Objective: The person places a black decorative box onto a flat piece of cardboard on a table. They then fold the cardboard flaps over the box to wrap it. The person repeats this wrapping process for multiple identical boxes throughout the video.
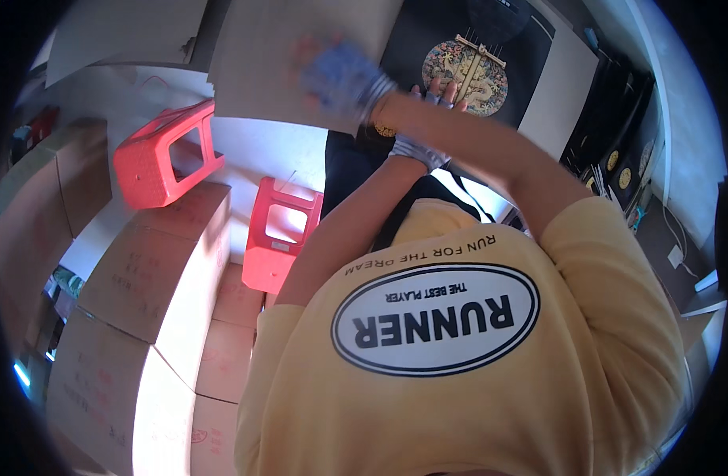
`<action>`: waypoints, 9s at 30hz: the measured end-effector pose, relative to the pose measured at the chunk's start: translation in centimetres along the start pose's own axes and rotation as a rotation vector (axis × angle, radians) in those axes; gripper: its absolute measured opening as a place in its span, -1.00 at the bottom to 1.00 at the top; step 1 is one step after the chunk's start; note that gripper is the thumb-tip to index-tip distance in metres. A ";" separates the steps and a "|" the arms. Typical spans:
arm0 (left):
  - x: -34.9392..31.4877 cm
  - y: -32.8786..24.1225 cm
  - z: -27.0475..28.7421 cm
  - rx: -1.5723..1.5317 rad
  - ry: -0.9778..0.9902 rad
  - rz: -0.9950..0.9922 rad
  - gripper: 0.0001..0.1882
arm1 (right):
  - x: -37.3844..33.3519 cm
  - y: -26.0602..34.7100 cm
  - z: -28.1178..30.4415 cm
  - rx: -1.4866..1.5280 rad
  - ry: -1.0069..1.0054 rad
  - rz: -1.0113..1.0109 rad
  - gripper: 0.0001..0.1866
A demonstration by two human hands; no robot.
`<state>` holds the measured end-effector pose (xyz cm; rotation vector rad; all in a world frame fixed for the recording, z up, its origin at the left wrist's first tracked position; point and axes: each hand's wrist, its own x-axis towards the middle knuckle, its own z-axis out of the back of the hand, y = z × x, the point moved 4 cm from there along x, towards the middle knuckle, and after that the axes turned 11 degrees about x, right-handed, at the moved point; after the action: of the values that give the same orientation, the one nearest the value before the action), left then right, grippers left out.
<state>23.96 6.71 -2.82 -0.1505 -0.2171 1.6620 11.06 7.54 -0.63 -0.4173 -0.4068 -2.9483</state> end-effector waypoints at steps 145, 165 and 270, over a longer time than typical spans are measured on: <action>6.0 0.7 2.7 0.178 -0.108 -0.140 -0.43 | -22.3 -34.3 17.1 -0.394 -0.417 -1.037 -0.62; 4.8 0.5 1.7 0.010 -0.152 0.130 -0.43 | -3.4 -20.0 12.5 -0.058 -0.379 -0.497 -0.66; -4.5 17.6 6.6 0.269 0.199 0.538 -0.26 | -36.6 -10.0 13.9 -0.149 -0.431 -1.785 -0.36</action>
<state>5.89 0.23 -0.55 -0.1788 0.2189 2.1745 47.68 24.54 -0.87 -1.2118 -1.0074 -4.5677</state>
